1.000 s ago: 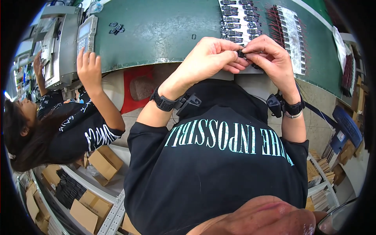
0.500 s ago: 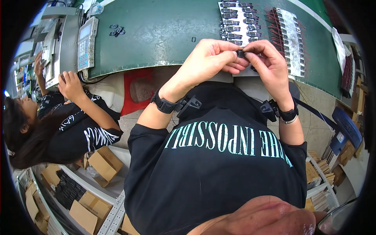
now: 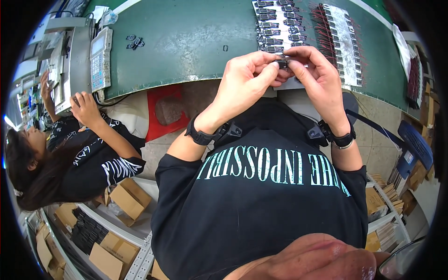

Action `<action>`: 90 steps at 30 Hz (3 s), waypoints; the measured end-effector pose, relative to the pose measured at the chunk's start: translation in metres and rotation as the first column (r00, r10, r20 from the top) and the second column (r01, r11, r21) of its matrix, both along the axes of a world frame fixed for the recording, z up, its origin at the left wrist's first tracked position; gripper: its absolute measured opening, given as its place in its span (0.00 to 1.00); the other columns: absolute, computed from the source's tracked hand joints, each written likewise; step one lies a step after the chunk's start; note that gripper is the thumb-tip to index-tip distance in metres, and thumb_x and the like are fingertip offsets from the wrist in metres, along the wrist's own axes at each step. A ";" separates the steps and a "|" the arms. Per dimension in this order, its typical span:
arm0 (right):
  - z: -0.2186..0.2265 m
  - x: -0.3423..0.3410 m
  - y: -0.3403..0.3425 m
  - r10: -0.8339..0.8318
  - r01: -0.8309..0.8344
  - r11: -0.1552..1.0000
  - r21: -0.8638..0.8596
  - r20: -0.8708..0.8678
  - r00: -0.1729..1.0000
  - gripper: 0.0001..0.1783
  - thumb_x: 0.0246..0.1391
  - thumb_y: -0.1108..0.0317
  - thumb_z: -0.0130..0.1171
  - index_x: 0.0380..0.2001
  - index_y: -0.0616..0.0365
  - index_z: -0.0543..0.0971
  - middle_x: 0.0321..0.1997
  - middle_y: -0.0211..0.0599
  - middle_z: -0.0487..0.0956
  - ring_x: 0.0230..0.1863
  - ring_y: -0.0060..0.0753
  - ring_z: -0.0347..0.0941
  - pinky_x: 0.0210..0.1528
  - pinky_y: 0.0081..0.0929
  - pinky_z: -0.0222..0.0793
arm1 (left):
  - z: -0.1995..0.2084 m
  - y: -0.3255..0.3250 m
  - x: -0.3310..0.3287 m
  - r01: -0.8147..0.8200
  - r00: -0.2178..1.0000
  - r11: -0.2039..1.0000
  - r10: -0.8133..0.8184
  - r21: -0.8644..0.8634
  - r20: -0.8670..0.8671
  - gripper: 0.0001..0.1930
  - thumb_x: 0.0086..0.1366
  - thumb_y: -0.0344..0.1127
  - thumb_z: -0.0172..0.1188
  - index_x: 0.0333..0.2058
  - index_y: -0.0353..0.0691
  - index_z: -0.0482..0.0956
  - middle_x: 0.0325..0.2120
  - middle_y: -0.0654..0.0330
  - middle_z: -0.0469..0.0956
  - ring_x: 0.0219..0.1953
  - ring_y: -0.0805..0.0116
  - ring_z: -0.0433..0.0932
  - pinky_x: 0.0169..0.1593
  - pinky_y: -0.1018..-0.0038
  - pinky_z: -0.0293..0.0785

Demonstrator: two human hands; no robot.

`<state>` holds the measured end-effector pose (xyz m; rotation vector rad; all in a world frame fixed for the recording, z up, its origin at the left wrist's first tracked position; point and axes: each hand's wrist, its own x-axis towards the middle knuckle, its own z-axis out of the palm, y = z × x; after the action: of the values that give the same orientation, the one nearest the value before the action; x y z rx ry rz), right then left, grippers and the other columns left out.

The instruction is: The person picks up a speaker by hand, presses it into a plastic housing, and places the assembled unit onto a white tray on a green workbench.

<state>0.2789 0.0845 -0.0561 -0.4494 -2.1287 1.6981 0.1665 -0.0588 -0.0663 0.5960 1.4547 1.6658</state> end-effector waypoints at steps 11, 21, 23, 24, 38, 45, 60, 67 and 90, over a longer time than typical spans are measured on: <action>0.016 0.012 0.001 0.133 -0.143 0.945 0.293 0.053 0.990 0.08 0.56 0.79 0.61 0.40 0.65 0.79 0.39 0.36 0.80 0.38 0.25 0.79 0.41 0.23 0.75 | 0.008 -0.013 0.017 -0.170 0.609 0.985 0.129 0.030 -0.783 0.07 0.64 0.29 0.62 0.37 0.30 0.80 0.23 0.59 0.83 0.25 0.77 0.82 0.28 0.78 0.78; 0.008 0.048 -0.006 -0.019 -0.059 0.926 0.372 0.203 0.979 0.14 0.49 0.82 0.64 0.41 0.60 0.82 0.40 0.37 0.79 0.34 0.28 0.77 0.38 0.23 0.73 | -0.009 -0.024 0.017 0.122 0.991 0.941 -0.136 -0.317 -0.022 0.12 0.66 0.38 0.63 0.31 0.33 0.79 0.20 0.60 0.81 0.19 0.79 0.78 0.20 0.83 0.70; -0.002 0.053 0.005 0.001 -0.040 0.830 0.556 0.070 0.998 0.15 0.47 0.81 0.65 0.41 0.58 0.83 0.41 0.35 0.79 0.37 0.31 0.76 0.39 0.26 0.73 | -0.013 -0.022 0.015 0.146 0.988 0.927 -0.154 -0.345 0.003 0.13 0.66 0.39 0.62 0.30 0.34 0.79 0.19 0.60 0.81 0.19 0.79 0.77 0.19 0.83 0.69; -0.007 0.053 0.008 0.020 -0.019 0.769 0.639 0.006 1.000 0.16 0.46 0.81 0.66 0.41 0.58 0.83 0.41 0.35 0.79 0.38 0.33 0.75 0.39 0.27 0.73 | -0.015 -0.020 0.014 0.152 0.988 0.923 -0.155 -0.352 0.020 0.14 0.66 0.40 0.62 0.30 0.34 0.78 0.19 0.60 0.80 0.18 0.79 0.77 0.18 0.83 0.69; -0.033 0.047 0.002 0.081 -0.035 0.606 0.795 -0.018 0.997 0.19 0.39 0.76 0.71 0.40 0.52 0.85 0.43 0.31 0.78 0.49 0.40 0.71 0.51 0.36 0.68 | -0.019 -0.017 0.017 0.052 0.985 0.895 -0.120 -0.444 -0.127 0.19 0.66 0.41 0.63 0.20 0.37 0.74 0.12 0.66 0.75 0.13 0.80 0.72 0.15 0.82 0.65; -0.030 0.048 -0.003 -0.084 0.176 0.762 0.623 -0.174 0.981 0.25 0.39 0.75 0.72 0.46 0.52 0.82 0.59 0.39 0.73 0.59 0.48 0.68 0.60 0.41 0.65 | -0.025 -0.019 0.001 -0.312 0.861 0.944 0.235 -0.104 -0.451 0.13 0.67 0.37 0.62 0.41 0.31 0.76 0.35 0.57 0.81 0.37 0.72 0.80 0.41 0.77 0.76; -0.058 0.046 0.017 0.097 0.230 0.438 0.869 -0.300 0.949 0.21 0.41 0.73 0.72 0.43 0.52 0.81 0.49 0.33 0.80 0.55 0.43 0.73 0.57 0.43 0.68 | -0.034 -0.027 -0.006 -0.216 0.814 0.972 0.124 -0.097 -0.568 0.25 0.64 0.31 0.64 0.59 0.31 0.70 0.56 0.49 0.75 0.59 0.61 0.73 0.62 0.67 0.69; -0.051 0.035 0.005 0.025 0.339 0.485 0.806 -0.400 0.916 0.19 0.44 0.73 0.72 0.42 0.52 0.81 0.47 0.32 0.81 0.48 0.39 0.74 0.50 0.39 0.71 | -0.036 -0.028 0.000 -0.332 0.835 0.943 0.304 0.022 -0.459 0.16 0.67 0.37 0.61 0.49 0.31 0.78 0.41 0.54 0.82 0.36 0.68 0.83 0.41 0.74 0.79; -0.054 0.028 0.008 0.085 0.276 0.465 0.841 -0.353 0.932 0.19 0.40 0.74 0.71 0.40 0.51 0.83 0.45 0.29 0.80 0.43 0.34 0.74 0.45 0.35 0.69 | -0.016 -0.001 -0.025 -0.034 0.975 0.986 0.069 -0.164 0.213 0.12 0.69 0.36 0.61 0.46 0.34 0.78 0.19 0.70 0.75 0.14 0.86 0.66 0.16 0.88 0.53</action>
<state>0.3071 0.0921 -0.1103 0.0672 -2.2738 0.3382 0.1413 -0.0595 -0.0822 0.2789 1.4354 1.5811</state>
